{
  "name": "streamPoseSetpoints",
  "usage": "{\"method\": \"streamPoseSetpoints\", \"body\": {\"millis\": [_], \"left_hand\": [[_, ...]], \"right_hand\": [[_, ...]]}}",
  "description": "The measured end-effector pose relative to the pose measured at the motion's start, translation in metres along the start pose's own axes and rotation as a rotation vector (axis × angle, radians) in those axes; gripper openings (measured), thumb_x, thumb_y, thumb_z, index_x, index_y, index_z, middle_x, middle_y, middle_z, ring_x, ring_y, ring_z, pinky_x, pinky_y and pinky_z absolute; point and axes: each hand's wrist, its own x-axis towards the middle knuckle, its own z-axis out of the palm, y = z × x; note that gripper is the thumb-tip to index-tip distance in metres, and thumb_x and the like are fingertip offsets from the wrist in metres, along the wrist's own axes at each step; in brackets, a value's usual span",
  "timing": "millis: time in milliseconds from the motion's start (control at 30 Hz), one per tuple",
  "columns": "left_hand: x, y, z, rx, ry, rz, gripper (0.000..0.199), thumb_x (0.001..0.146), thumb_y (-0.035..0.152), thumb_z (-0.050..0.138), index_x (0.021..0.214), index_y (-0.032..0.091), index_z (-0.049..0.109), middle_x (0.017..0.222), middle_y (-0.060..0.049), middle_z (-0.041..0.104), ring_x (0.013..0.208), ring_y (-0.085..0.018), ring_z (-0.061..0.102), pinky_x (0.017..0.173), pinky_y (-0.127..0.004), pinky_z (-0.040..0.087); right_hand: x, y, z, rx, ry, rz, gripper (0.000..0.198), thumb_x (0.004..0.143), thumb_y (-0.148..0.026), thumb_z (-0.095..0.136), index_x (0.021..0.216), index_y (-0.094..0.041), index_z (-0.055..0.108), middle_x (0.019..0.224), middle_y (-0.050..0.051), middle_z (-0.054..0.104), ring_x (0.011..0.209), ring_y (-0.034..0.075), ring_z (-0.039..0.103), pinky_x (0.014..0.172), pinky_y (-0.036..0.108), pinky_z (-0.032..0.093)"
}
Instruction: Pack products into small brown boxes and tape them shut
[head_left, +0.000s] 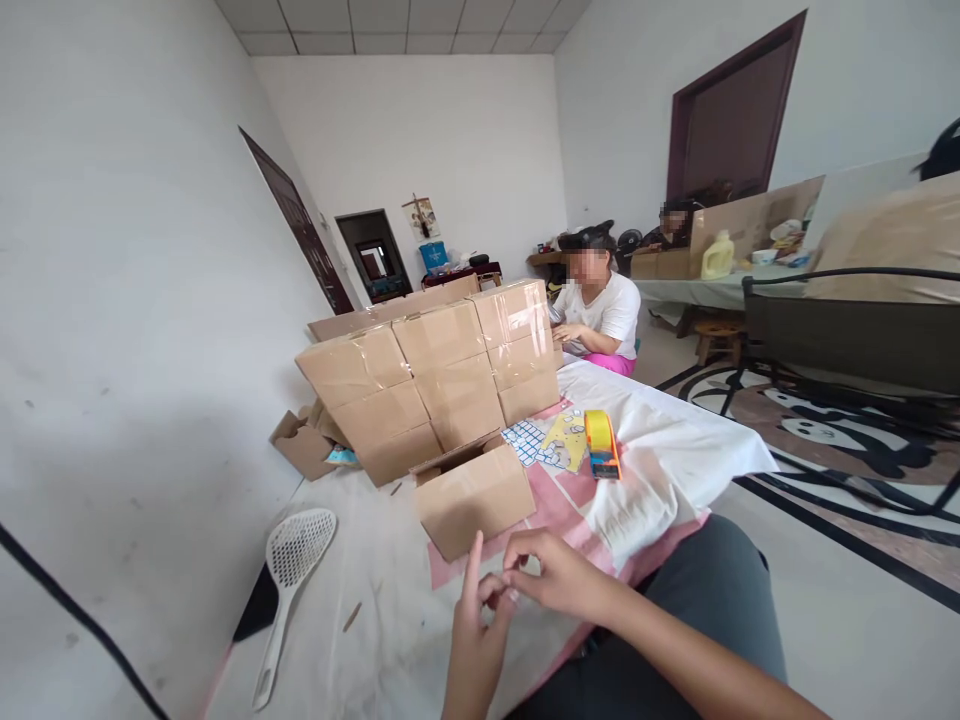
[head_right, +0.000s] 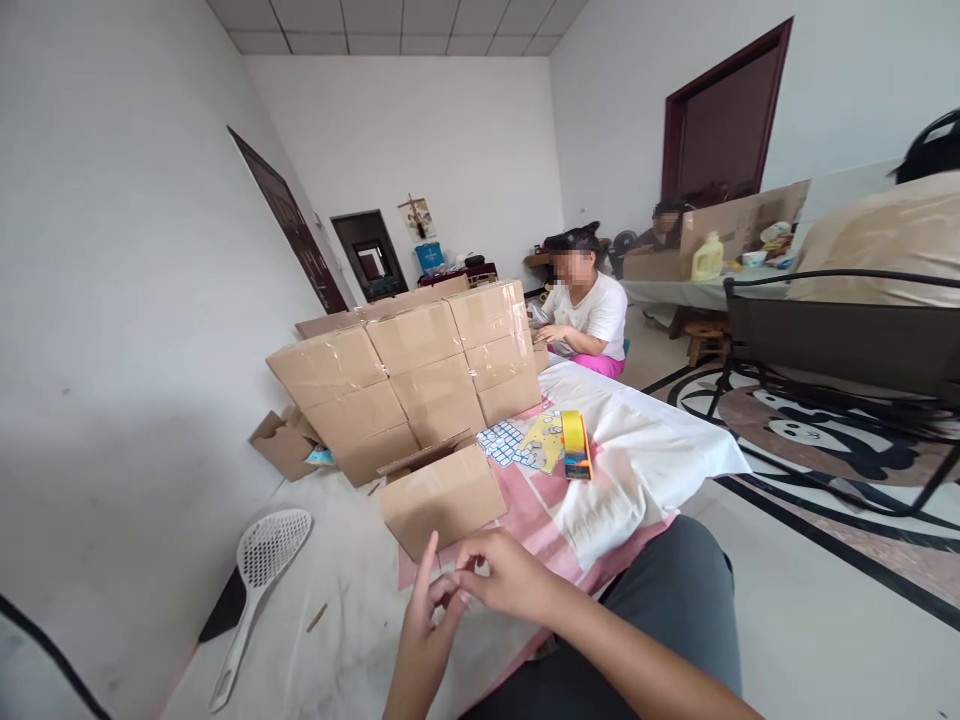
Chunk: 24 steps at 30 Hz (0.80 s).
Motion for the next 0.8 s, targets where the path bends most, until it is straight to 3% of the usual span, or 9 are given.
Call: {"method": "streamPoseSetpoints", "body": {"millis": [100, 167, 233, 333, 400, 467, 533, 667, 800], "left_hand": [[0.003, -0.011, -0.006, 0.016, 0.013, -0.066, 0.090, 0.087, 0.046, 0.063, 0.160, 0.014, 0.023, 0.057, 0.007, 0.053, 0.060, -0.015, 0.054, 0.066, -0.027, 0.046], [0.007, -0.018, -0.012, 0.185, 0.055, -0.014, 0.069, 0.089, 0.042, 0.058, 0.149, 0.012, 0.045, 0.053, 0.007, 0.053, 0.055, -0.015, 0.055, 0.060, -0.027, 0.046], [0.016, -0.018, -0.022, 0.381, 0.190, 0.106, 0.049, 0.091, 0.042, 0.053, 0.129, 0.013, 0.063, 0.061, 0.001, 0.062, 0.060, -0.018, 0.062, 0.060, -0.029, 0.051], [0.045, 0.002, -0.045, 0.539, 0.424, 0.213, 0.043, 0.094, 0.045, 0.048, 0.117, 0.016, 0.068, 0.100, -0.013, 0.073, 0.096, -0.026, 0.068, 0.088, -0.043, 0.055], [0.076, 0.024, -0.060, 0.606, 0.487, 0.263, 0.042, 0.095, 0.042, 0.046, 0.124, 0.019, 0.065, 0.122, -0.016, 0.069, 0.123, -0.030, 0.059, 0.109, -0.049, 0.044], [0.107, 0.045, -0.072, 0.696, 0.465, 0.314, 0.048, 0.093, 0.036, 0.052, 0.140, 0.025, 0.055, 0.147, -0.011, 0.057, 0.143, -0.029, 0.044, 0.119, -0.050, 0.032], [0.132, 0.058, -0.078, 0.959, 0.319, 0.350, 0.061, 0.092, 0.032, 0.055, 0.151, 0.024, 0.042, 0.156, -0.011, 0.048, 0.150, -0.030, 0.035, 0.122, -0.054, 0.027], [0.145, 0.051, -0.077, 1.102, 0.114, 0.296, 0.045, 0.099, 0.030, 0.043, 0.142, 0.026, 0.054, 0.143, -0.009, 0.063, 0.139, -0.027, 0.052, 0.123, -0.061, 0.020], [0.130, 0.030, -0.073, 1.047, 0.057, 0.250, 0.043, 0.102, 0.040, 0.037, 0.137, 0.026, 0.058, 0.151, -0.004, 0.055, 0.148, -0.025, 0.041, 0.124, -0.060, 0.021]], "right_hand": [[0.010, -0.016, -0.016, -0.012, 0.048, -0.092, 0.011, 0.088, -0.015, 0.063, 0.079, -0.019, 0.070, 0.079, 0.002, 0.072, 0.076, 0.017, 0.066, 0.072, 0.027, 0.047], [0.018, -0.028, -0.034, 0.007, 0.137, -0.146, 0.011, 0.092, -0.023, 0.064, 0.085, -0.020, 0.071, 0.085, 0.004, 0.072, 0.081, 0.018, 0.067, 0.075, 0.029, 0.048], [0.028, -0.039, -0.053, -0.012, 0.176, -0.195, 0.015, 0.093, -0.029, 0.066, 0.084, -0.019, 0.072, 0.087, 0.006, 0.071, 0.085, 0.019, 0.065, 0.078, 0.031, 0.047], [0.047, -0.052, -0.075, -0.003, 0.074, -0.152, 0.017, 0.093, -0.034, 0.067, 0.086, -0.019, 0.071, 0.084, 0.005, 0.069, 0.080, 0.018, 0.062, 0.075, 0.031, 0.046], [0.060, -0.057, -0.082, 0.079, -0.032, -0.101, 0.018, 0.093, -0.036, 0.067, 0.091, -0.019, 0.069, 0.083, 0.003, 0.067, 0.077, 0.017, 0.061, 0.072, 0.030, 0.046], [0.075, -0.057, -0.082, 0.177, -0.102, -0.083, 0.018, 0.091, -0.036, 0.069, 0.092, -0.019, 0.067, 0.082, 0.002, 0.065, 0.077, 0.016, 0.062, 0.073, 0.030, 0.047], [0.090, -0.053, -0.080, 0.232, -0.123, -0.062, 0.017, 0.088, -0.034, 0.071, 0.090, -0.018, 0.066, 0.082, 0.001, 0.064, 0.076, 0.015, 0.061, 0.073, 0.029, 0.048], [0.117, -0.035, -0.080, 0.264, -0.140, 0.007, 0.022, 0.083, -0.030, 0.075, 0.098, -0.019, 0.064, 0.078, -0.002, 0.064, 0.071, 0.013, 0.060, 0.068, 0.026, 0.048], [0.141, -0.010, -0.082, 0.239, -0.254, 0.057, 0.079, 0.078, -0.020, 0.076, 0.148, -0.025, 0.038, 0.077, -0.006, 0.068, 0.069, 0.013, 0.062, 0.067, 0.025, 0.048]]}}
